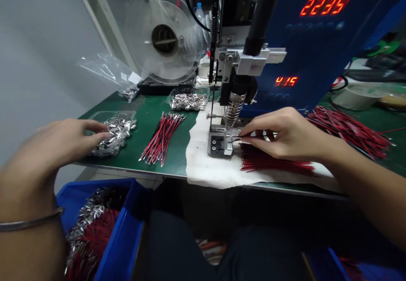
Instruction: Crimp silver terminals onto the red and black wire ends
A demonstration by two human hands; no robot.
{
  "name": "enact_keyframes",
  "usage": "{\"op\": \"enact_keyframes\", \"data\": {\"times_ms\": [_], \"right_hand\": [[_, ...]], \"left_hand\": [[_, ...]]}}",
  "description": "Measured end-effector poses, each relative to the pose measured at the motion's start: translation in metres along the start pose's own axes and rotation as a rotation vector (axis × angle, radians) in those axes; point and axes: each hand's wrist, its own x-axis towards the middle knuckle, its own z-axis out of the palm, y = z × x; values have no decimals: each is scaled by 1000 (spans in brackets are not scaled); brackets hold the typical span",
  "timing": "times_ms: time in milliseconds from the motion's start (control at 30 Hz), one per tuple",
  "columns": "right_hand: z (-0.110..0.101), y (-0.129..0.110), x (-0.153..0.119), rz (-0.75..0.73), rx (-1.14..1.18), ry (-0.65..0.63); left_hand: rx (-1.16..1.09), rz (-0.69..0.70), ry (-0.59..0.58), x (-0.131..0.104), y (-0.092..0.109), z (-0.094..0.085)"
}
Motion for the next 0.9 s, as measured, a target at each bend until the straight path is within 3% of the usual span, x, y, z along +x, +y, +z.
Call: {"op": "enact_keyframes", "data": {"times_ms": [67,100,133,200,233,267,300,367,433,467,500,600,700,767,900], "right_hand": [[-4,2,-1,-17,7,-16],[-6,2,-1,-25,20,-34],[-8,2,-2,-28,39,-52],[-13,-1,-2,-27,91,-76],[-14,-4,-3,-29,126,-78],[-16,-7,-3,-31,169,-76],[-17,-10,-3,-35,221,-74],[-17,-18,-4,-38,348,-83],[-15,-24,-4,-28,465,-100],[-12,-27,-4,-20,512,-108],[-10,-29,-4,-13,552,-115],[-4,-29,-3,-3,621,-122],[-9,-20,-3,-5,586,-177],[-20,-9,-3,77,455,-245],[-35,12,-1,285,154,-411]], "left_hand": [[205,-3,-67,-2,6,1],[309,-20,-61,-8,14,1],[325,-31,22,-17,25,1],[246,-21,221,-45,51,5],[89,30,301,-63,66,9],[-109,123,301,-82,80,15],[-291,210,262,-101,94,23],[-565,335,-8,-137,122,43],[-758,357,-314,-165,148,62],[-864,343,-402,-175,160,70],[-946,323,-457,-182,171,76],[-1131,279,-471,-190,194,85],[-1113,278,-392,-183,191,77],[-988,245,-294,-170,175,65],[-651,52,-131,-125,137,38]]}}
